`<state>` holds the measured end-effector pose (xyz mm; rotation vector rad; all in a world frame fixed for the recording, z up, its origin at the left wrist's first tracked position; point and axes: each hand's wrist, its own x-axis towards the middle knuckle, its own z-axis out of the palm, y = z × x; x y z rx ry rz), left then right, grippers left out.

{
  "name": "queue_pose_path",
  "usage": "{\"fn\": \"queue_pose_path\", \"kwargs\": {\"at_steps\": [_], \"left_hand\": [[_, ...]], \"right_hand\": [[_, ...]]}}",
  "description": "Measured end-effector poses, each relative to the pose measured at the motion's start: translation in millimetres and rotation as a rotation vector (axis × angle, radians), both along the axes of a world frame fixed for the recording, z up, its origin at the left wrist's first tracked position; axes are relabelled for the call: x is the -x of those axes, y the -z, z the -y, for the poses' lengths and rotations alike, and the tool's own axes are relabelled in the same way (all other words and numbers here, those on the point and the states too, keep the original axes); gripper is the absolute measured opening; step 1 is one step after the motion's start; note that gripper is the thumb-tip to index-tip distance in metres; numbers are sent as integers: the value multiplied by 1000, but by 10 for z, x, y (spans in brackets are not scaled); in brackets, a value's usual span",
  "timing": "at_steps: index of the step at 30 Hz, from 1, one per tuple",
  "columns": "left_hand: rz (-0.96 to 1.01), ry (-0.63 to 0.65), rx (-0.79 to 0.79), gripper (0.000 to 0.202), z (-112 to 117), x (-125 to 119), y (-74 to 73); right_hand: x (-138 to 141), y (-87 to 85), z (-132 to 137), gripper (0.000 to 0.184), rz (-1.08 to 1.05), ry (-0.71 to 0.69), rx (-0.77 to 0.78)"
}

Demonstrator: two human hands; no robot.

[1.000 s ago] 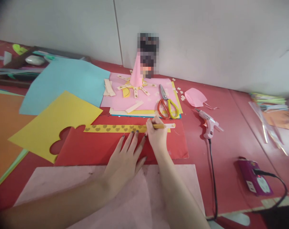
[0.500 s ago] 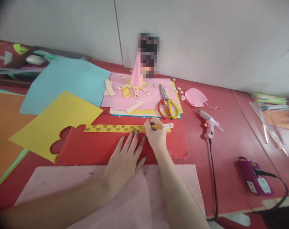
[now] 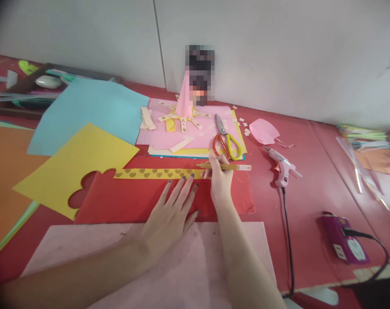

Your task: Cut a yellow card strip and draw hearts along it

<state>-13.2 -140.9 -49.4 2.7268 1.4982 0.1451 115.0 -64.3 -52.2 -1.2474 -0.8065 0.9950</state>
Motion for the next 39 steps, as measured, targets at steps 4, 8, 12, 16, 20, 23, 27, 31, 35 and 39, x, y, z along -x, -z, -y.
{"fn": "queue_pose_path", "kwargs": {"at_steps": [4,8,12,16,20,23,27,31,35,39], "left_hand": [[22,4,31,52,-5,1,21],[-6,9,38,53,-3,-2,18],[-32,6,31,53,7,-1,9],[-33,-11,37,54,15,2,9],[-41,-26,43,54,20,0,-1],[-49,-37,36,54,25,-2,-16],[-59,-51,23,55,37,1,-22],[-67,-74,13,56,50,-2,-13],[-76,-91,5,58,56,-6,-20],[-90,-97,14,59,49,-6,-31]], "right_hand": [[9,-7,0,30,13,-4,13],[10,-1,-1,31,31,14,12],[4,-3,3,32,1,3,3],[8,3,9,32,39,0,3],[42,-1,51,30,139,69,-33],[68,-23,98,28,229,160,-60],[79,-47,123,28,263,183,-69],[85,-61,122,27,239,124,-71],[98,-86,133,29,273,76,-73],[109,-96,145,29,300,18,-81]]}}
